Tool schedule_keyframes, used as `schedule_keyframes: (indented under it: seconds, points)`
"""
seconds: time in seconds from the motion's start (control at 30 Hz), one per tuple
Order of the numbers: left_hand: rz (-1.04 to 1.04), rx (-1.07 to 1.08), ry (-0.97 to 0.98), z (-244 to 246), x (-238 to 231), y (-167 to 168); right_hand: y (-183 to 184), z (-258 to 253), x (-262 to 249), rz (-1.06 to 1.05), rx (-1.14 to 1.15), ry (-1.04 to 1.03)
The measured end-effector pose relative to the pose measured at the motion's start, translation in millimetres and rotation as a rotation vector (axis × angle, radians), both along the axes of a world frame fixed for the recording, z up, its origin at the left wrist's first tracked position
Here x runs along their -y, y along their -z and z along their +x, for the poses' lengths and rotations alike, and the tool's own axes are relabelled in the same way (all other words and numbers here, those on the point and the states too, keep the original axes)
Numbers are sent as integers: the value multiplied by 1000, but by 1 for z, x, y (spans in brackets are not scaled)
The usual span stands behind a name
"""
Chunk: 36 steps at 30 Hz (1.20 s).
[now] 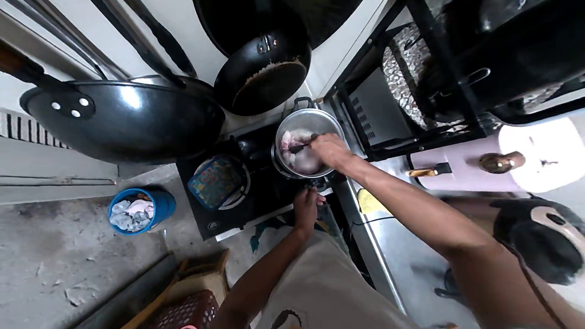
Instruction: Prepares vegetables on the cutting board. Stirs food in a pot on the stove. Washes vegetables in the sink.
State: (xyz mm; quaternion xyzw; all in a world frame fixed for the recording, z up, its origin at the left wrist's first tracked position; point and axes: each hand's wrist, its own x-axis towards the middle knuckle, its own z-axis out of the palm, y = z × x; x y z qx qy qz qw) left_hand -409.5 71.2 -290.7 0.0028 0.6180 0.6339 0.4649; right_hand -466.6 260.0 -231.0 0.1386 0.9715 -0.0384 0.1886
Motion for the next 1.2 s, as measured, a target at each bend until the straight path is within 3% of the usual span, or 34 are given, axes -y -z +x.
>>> schedule_keyframes:
  seconds: [0.27, 0.4, 0.63, 0.9, 1.03, 1.2]
  points:
    - [14, -34, 13, -2, 1, 3, -44, -6, -3, 98, 17, 394]
    - [2, -37, 22, -3, 0, 3, -26, -17, -15, 67, 83, 498]
    - [-8, -34, 26, -3, 1, 2, 1, -15, -45, -133, 59, 274]
    - [27, -26, 10, -4, 1, 5, -41, 27, -36, -20, -43, -97]
    - [17, -34, 7, -3, 1, 4, -41, 39, -28, 15, -47, -110]
    - [-22, -28, 9, -3, -1, 1, -16, 22, -3, -37, 42, -64]
